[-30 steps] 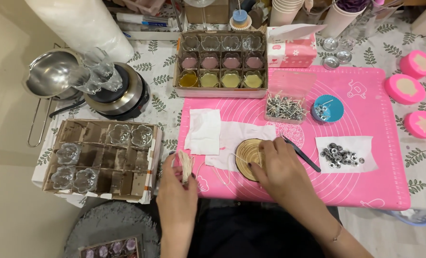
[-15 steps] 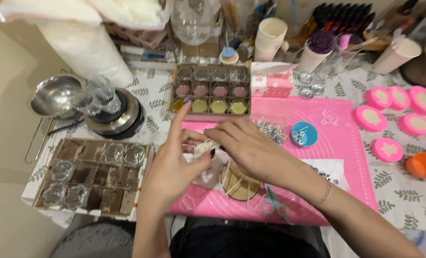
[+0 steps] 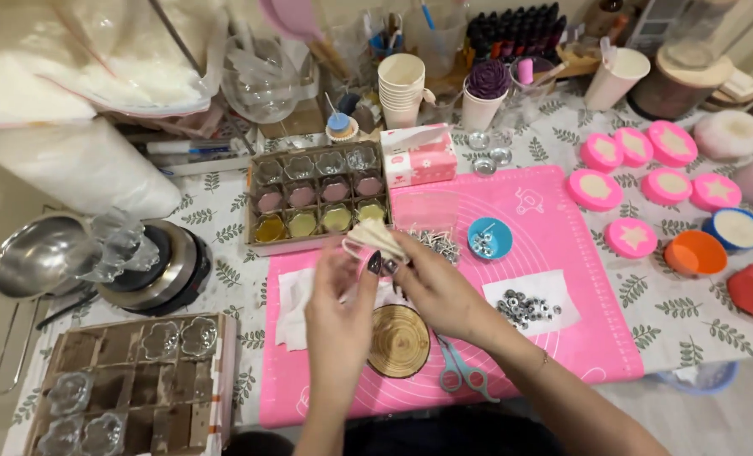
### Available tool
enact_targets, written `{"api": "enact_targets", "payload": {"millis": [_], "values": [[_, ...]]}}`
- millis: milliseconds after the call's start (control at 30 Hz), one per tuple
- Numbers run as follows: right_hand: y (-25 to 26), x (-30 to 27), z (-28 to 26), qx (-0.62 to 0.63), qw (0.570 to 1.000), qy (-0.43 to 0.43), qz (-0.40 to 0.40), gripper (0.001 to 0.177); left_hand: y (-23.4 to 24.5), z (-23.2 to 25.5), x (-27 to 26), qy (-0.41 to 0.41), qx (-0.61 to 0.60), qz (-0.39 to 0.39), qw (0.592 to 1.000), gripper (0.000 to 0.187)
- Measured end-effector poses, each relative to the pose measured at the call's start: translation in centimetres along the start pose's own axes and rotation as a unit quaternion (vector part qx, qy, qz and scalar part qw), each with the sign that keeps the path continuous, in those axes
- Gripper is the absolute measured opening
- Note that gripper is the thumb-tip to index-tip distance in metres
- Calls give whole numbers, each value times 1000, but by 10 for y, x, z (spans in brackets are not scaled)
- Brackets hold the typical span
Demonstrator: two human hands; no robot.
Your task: Preparing wicks and metal bases on a wooden disc for candle making.
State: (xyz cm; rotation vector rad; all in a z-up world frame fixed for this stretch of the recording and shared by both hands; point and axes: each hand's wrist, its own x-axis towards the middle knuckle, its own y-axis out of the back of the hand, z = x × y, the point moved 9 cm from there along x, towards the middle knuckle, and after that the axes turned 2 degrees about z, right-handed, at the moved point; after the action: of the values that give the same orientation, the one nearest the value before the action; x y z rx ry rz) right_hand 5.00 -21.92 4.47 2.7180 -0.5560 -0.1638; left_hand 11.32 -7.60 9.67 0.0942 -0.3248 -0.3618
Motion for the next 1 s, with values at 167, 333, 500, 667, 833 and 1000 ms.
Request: {"api": "enact_targets", "payload": {"millis": [167,333,500,667,833,1000], "values": [[4,2,0,182,983,14,26,42,-16,-18,-15,133,150,-106,974,40],[11,14,11,466,884,-39,4,37,-2,-43,-18,233,137,-118,955,28],[9,12,-9,576,812,-69,-62,36,-9,-43,-8,162,-75,-160,971,24],[3,14,-10,550,831,-46,-70,36,-4,-17,-5,154,-2,-105,982,25],[-11,10,-15,500,862,-15,-87,42,1,-4,1,103,-24,-44,993,18],[-4,15,9,269,962,35,-40,30,-1,-10,2,121,23,-96,988,29]]}}
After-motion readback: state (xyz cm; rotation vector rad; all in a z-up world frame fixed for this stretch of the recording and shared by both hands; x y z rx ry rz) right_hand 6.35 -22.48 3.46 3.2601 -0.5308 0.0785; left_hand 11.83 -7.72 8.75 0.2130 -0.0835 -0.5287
